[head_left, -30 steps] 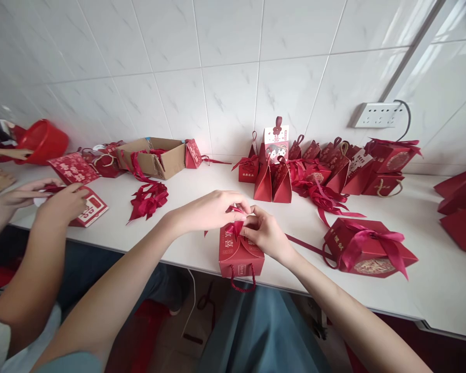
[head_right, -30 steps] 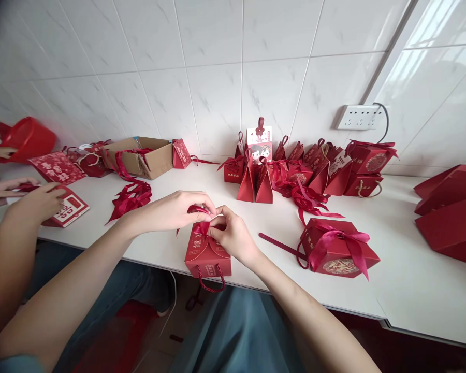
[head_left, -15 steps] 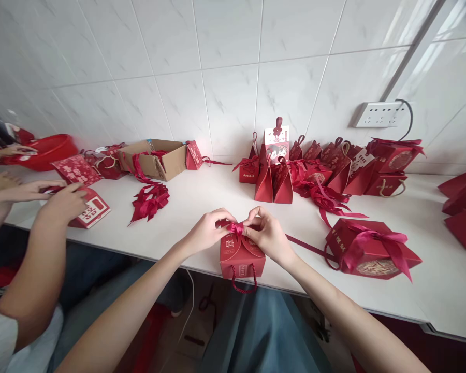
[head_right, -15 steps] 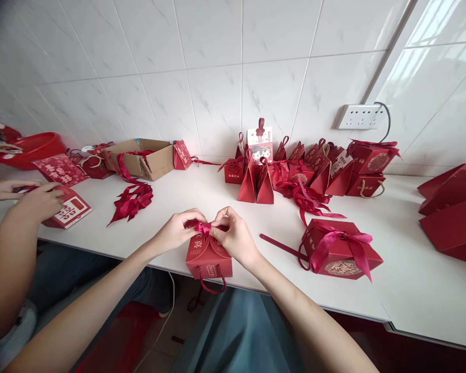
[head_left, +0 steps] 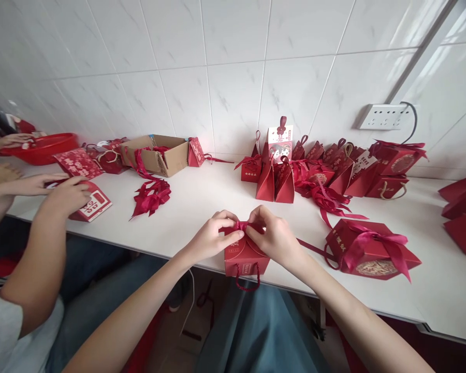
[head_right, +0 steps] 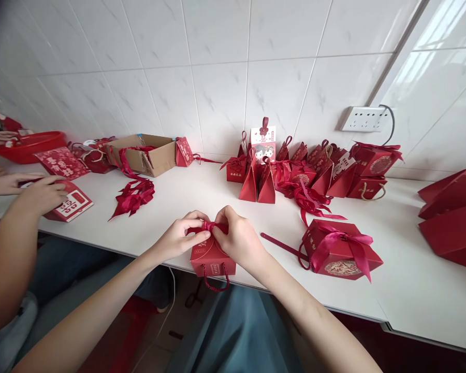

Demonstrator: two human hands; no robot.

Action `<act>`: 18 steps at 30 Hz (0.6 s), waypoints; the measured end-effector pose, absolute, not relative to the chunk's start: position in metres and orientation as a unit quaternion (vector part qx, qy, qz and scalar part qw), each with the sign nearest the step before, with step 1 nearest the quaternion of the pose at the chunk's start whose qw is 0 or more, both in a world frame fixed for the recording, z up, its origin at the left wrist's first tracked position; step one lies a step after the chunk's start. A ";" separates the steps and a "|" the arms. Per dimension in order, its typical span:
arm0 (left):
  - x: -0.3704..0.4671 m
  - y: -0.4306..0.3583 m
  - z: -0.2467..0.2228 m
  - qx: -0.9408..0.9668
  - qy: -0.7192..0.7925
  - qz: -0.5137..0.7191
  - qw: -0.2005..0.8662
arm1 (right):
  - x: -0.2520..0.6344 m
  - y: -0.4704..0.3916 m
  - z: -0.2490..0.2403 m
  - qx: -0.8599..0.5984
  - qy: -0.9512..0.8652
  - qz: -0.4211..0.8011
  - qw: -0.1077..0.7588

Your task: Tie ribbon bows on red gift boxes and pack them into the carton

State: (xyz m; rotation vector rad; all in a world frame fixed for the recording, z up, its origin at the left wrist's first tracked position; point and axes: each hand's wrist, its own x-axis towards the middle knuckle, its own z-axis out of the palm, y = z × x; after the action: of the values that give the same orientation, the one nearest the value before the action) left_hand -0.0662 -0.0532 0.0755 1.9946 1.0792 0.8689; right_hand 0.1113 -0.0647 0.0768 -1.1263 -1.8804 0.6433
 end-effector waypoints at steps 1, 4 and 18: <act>-0.065 -0.053 0.074 0.763 0.417 0.340 0.357 | 0.112 -0.066 0.078 -0.446 -0.760 0.235 0.409; -0.062 -0.052 0.069 0.745 0.421 0.357 0.376 | 0.114 -0.067 0.082 -0.439 -0.778 0.215 0.396; -0.056 -0.053 0.068 0.670 0.426 0.406 0.452 | 0.123 -0.068 0.077 -0.387 -0.794 0.200 0.425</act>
State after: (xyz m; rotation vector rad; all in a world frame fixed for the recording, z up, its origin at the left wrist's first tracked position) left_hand -0.0557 -0.0531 0.0676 1.6540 1.0532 1.0032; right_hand 0.1227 -0.0682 0.0773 -0.9683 -1.9846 0.4995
